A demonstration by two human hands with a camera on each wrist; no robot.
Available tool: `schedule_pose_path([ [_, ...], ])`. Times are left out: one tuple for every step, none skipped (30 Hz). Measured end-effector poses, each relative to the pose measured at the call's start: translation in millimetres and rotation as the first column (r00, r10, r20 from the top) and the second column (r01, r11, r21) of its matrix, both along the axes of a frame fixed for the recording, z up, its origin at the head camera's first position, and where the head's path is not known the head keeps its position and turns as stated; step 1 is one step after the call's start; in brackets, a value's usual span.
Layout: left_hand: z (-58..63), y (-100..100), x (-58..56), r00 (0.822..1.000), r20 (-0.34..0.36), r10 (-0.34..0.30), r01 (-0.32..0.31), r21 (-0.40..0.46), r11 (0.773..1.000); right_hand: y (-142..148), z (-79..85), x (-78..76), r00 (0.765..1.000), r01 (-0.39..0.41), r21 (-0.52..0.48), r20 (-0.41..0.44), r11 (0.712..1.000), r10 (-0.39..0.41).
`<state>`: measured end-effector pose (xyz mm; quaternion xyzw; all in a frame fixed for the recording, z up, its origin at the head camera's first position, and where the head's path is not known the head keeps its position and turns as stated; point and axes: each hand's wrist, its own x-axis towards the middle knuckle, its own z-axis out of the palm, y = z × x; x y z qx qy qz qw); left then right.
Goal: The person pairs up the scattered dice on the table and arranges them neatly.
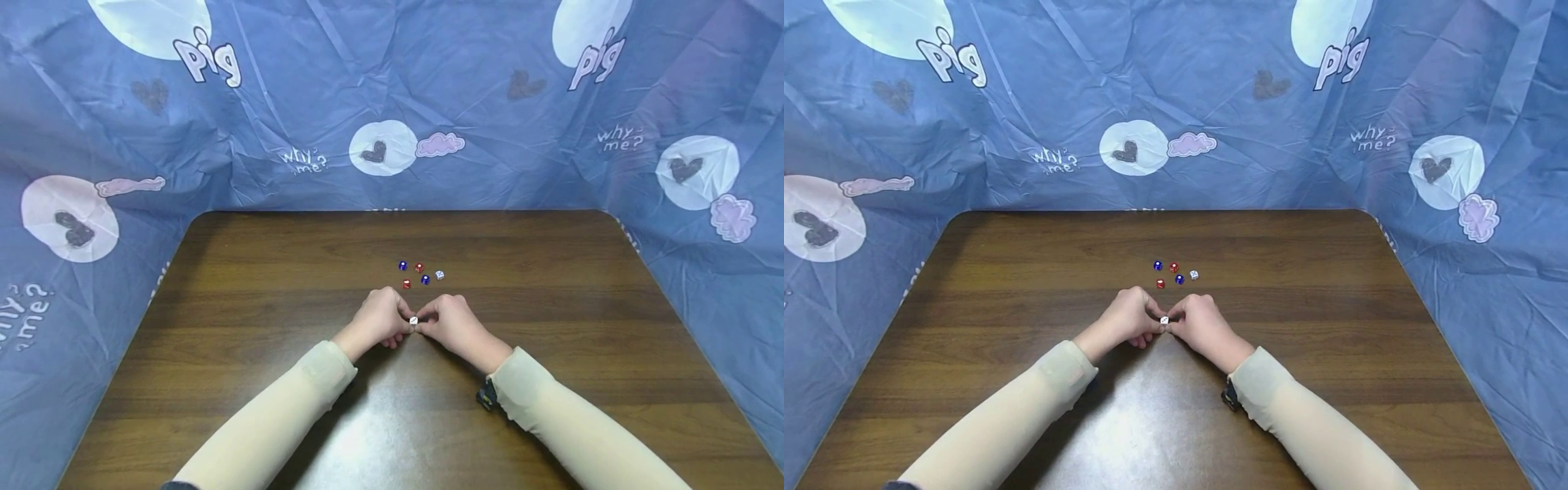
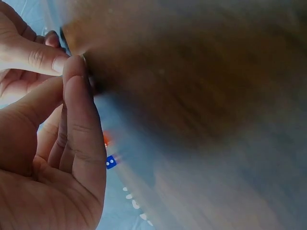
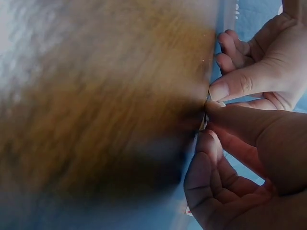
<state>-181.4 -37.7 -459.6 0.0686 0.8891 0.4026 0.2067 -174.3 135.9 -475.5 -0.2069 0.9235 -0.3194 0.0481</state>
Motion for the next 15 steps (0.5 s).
schedule_pose_path([
  [-0.1, -0.5, -0.1, 1.000, -0.001, -0.004, 0.004, -0.002, 1.000, -0.5, 0.3, 0.0, 1.000, -0.002, 0.004, -0.005, 1.000, 0.002],
  [-0.4, -0.8, -0.2, 1.000, 0.000, -0.006, 0.006, -0.005, 1.000, -0.9, 0.6, 0.0, 1.000, -0.005, 0.009, -0.009, 1.000, 0.005],
  [-0.3, -1.2, -0.2, 1.000, 0.001, -0.008, 0.008, -0.006, 1.000, -1.2, 0.7, -0.1, 1.000, -0.008, 0.013, -0.013, 1.000, 0.008],
  [-0.4, -1.6, -0.3, 1.000, 0.002, -0.009, 0.009, -0.004, 1.000, -1.6, 0.5, -0.4, 1.000, -0.012, 0.015, -0.017, 1.000, 0.013],
  [-0.6, -2.0, -0.4, 1.000, -0.001, -0.009, 0.009, -0.001, 1.000, -1.8, 0.4, -0.7, 1.000, -0.015, 0.017, -0.022, 1.000, 0.016],
  [-0.8, -2.2, -0.6, 1.000, -0.003, -0.008, 0.008, -0.003, 1.000, -2.0, 0.4, -1.1, 0.999, -0.019, 0.017, -0.026, 1.000, 0.019],
  [-1.0, -2.2, -0.9, 1.000, -0.007, -0.008, 0.008, -0.004, 1.000, -2.1, 0.2, -1.6, 0.999, -0.021, 0.015, -0.032, 1.000, 0.022],
  [-1.1, -2.2, -1.1, 1.000, -0.011, -0.007, 0.007, -0.005, 1.000, -2.3, 0.0, -2.1, 0.999, -0.023, 0.013, -0.035, 1.000, 0.023],
  [-1.1, -2.1, -1.4, 1.000, -0.014, -0.006, 0.006, -0.007, 1.000, -2.3, -0.1, -2.6, 0.999, -0.025, 0.012, -0.039, 1.000, 0.025],
  [-1.3, -2.0, -1.7, 1.000, -0.018, -0.005, 0.005, -0.009, 1.000, -2.3, -0.1, -3.1, 0.999, -0.026, 0.013, -0.042, 1.000, 0.026],
  [-1.5, -1.8, -1.9, 1.000, -0.020, -0.004, 0.004, -0.012, 1.000, -2.3, 0.0, -3.3, 0.999, -0.026, 0.015, -0.042, 1.000, 0.026],
  [-1.5, -1.6, -2.2, 1.000, -0.020, -0.003, 0.002, -0.016, 1.000, -2.4, 0.0, -3.5, 0.999, -0.026, 0.017, -0.040, 1.000, 0.027],
  [-1.6, -1.5, -2.2, 1.000, -0.020, -0.002, 0.002, -0.016, 1.000, -2.4, 0.1, -3.7, 0.999, -0.026, 0.019, -0.038, 0.999, 0.026],
  [-1.7, -1.5, -2.2, 1.000, -0.020, -0.001, 0.000, -0.015, 1.000, -2.5, 0.2, -3.8, 0.999, -0.025, 0.022, -0.035, 0.999, 0.026],
  [-1.7, -1.5, -2.1, 1.000, -0.020, 0.000, -0.001, -0.015, 1.000, -2.5, 0.3, -3.8, 0.999, -0.026, 0.024, -0.033, 0.999, 0.026],
])
